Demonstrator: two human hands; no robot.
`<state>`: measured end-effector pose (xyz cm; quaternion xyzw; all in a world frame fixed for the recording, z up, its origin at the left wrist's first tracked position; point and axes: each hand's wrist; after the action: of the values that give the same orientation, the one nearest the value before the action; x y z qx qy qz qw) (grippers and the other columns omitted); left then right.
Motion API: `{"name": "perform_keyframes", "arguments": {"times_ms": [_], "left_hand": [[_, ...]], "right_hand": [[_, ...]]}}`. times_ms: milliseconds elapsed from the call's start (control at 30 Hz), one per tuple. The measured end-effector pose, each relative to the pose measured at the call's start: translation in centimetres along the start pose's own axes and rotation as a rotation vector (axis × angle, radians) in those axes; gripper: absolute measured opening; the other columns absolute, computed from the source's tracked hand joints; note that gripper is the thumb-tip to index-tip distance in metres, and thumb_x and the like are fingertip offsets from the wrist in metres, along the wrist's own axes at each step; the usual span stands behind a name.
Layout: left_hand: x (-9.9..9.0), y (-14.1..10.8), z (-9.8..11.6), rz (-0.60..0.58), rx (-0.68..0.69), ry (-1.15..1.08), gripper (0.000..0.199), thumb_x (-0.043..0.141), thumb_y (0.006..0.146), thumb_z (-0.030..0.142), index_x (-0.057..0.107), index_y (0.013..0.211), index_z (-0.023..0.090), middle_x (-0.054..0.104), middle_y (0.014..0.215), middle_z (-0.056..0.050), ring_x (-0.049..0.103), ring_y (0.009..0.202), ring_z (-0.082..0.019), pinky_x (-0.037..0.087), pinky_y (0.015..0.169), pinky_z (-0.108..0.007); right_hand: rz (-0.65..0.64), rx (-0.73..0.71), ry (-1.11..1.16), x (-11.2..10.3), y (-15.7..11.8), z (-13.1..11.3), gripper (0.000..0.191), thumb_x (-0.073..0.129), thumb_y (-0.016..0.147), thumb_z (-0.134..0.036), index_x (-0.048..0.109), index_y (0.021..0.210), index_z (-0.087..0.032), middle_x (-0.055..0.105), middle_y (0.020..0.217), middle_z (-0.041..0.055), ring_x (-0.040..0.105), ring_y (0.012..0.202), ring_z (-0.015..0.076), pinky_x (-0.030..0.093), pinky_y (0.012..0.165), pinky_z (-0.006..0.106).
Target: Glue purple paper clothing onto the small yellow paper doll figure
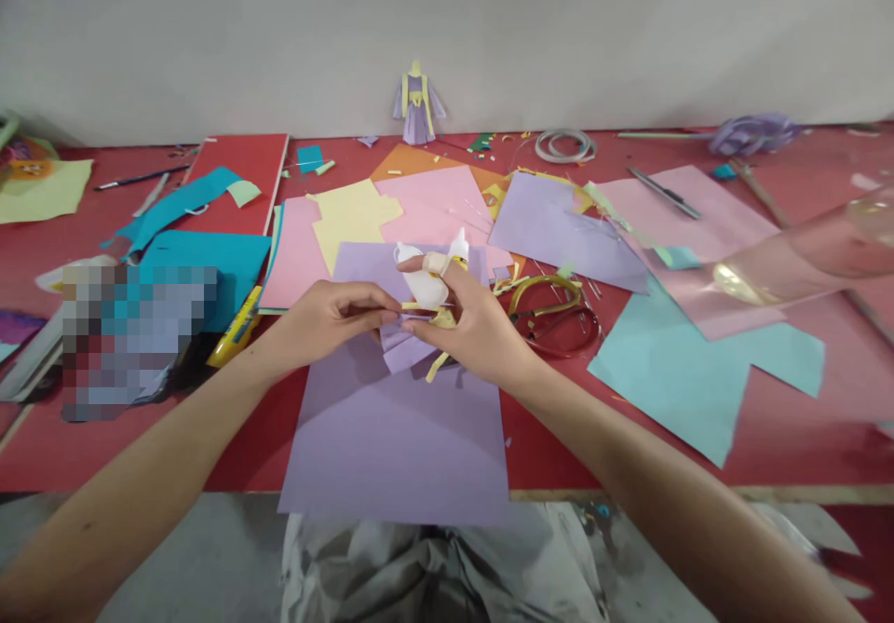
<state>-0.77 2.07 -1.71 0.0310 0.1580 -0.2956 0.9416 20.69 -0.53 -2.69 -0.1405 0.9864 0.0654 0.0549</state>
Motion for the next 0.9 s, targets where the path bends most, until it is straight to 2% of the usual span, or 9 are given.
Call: {"name": "perform_keyframes", "arguments": {"times_ms": [300,500,700,900], "left_hand": [[0.12,-0.01,0.29,-0.005,-0.011,-0.005,0.024,0.070,0.089,0.041,0.075,0.095,0.018,0.077,0.088,-0.004,0.071,0.074,-0.015,0.057,0.073,-0.026],[0.22,-0.09,0.48,-0.011,-0.009,-0.001,0.018,0.071,0.088,0.034,0.075,0.095,0.018,0.078,0.088,-0.004,0.072,0.077,-0.015,0.057,0.075,-0.026],[0.46,-0.17,0.71,0.003,0.010,0.027,0.021,0.071,0.089,0.038,0.074,0.095,0.018,0.078,0.092,-0.005,0.072,0.082,-0.017,0.057,0.077,-0.027],[0.41,-0.22,0.89,0.007,0.003,0.023,0.017,0.070,0.090,0.033,0.074,0.093,0.017,0.077,0.090,-0.003,0.072,0.083,-0.015,0.055,0.077,-0.024]], "right_hand": [[0.016,-0.007,-0.027,-0.01,0.01,-0.28,0.048,0.078,0.078,-0.021,0.059,0.121,-0.029,0.063,0.112,0.0034,0.067,0.093,0.0183,0.059,0.085,0.036],[0.011,0.006,-0.052,0.12,-0.06,-0.32,0.047,0.076,0.079,-0.020,0.058,0.122,-0.028,0.064,0.111,0.0039,0.066,0.092,0.0177,0.058,0.082,0.033],[0.011,0.015,-0.048,0.28,-0.11,-0.45,0.047,0.074,0.080,-0.017,0.057,0.122,-0.028,0.064,0.107,0.0030,0.066,0.088,0.0169,0.057,0.078,0.032],[0.001,0.039,-0.015,0.23,-0.07,-0.41,0.048,0.076,0.080,-0.020,0.056,0.123,-0.028,0.063,0.112,0.0042,0.066,0.089,0.0173,0.059,0.078,0.033]]}}
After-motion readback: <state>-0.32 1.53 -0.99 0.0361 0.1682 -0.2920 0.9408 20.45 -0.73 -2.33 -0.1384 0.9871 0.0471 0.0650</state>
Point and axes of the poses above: each hand's wrist, its own y-axis towards the middle knuckle, its own x-axis out of the palm, z = x × y
